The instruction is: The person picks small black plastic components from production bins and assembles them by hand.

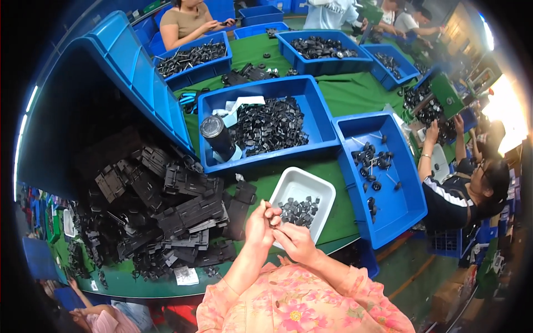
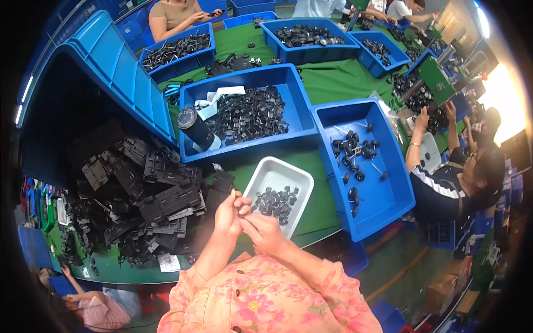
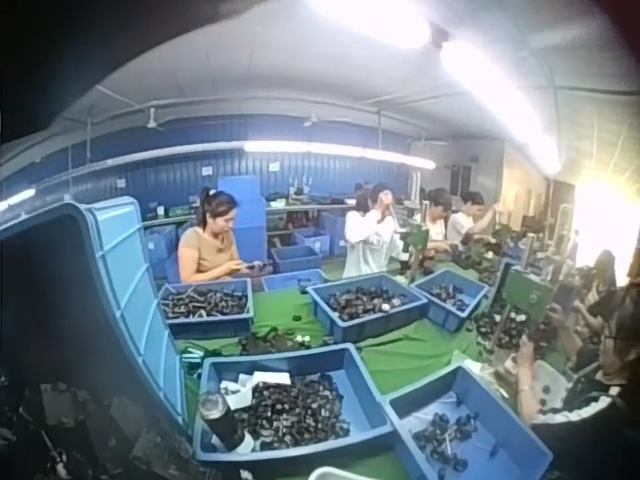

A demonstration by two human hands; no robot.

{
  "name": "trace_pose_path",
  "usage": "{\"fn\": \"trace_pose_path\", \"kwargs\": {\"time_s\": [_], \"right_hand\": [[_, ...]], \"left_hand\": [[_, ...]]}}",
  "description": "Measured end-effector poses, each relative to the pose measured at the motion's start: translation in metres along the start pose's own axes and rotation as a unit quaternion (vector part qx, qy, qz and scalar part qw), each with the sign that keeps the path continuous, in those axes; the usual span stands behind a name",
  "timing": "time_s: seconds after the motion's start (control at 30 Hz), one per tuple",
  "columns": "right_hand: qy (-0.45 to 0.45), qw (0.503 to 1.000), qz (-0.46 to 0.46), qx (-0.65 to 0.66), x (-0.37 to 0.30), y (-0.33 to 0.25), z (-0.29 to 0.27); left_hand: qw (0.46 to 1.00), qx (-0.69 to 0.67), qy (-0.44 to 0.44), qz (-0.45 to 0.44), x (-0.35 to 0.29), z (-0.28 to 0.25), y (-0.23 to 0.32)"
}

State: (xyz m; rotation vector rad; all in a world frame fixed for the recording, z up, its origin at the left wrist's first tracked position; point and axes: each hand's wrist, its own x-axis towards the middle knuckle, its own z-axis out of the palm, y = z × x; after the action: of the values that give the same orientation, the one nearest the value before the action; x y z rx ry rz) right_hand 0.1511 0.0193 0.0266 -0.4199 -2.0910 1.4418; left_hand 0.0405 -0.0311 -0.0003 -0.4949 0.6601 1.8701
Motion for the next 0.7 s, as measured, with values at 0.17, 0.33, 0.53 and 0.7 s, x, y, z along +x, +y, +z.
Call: {"fn": "trace_pose_path", "kwargs": {"time_s": [0.17, 0.33, 0.53, 0.7], "right_hand": [[-0.017, 0.996, -0.058, -0.068, 0.003, -0.019, -0.02], [-0.217, 0.938, -0.232, -0.136, 0.008, -0.057, -0.046], [-0.16, 0.956, -0.03, -0.245, 0.039, 0.029, -0.044], [-0.278, 0.894, 0.033, -0.35, 0.03, 0.099, -0.045]], "left_hand": [[0.998, -0.024, -0.05, -0.022, -0.01, 0.022, -0.012], [0.973, -0.187, 0.032, 0.13, -0.023, -0.026, 0.051], [0.951, -0.01, 0.079, 0.298, -0.194, -0.132, 0.071], [0.828, 0.041, 0.483, 0.282, -0.271, -0.296, 0.013]]}}
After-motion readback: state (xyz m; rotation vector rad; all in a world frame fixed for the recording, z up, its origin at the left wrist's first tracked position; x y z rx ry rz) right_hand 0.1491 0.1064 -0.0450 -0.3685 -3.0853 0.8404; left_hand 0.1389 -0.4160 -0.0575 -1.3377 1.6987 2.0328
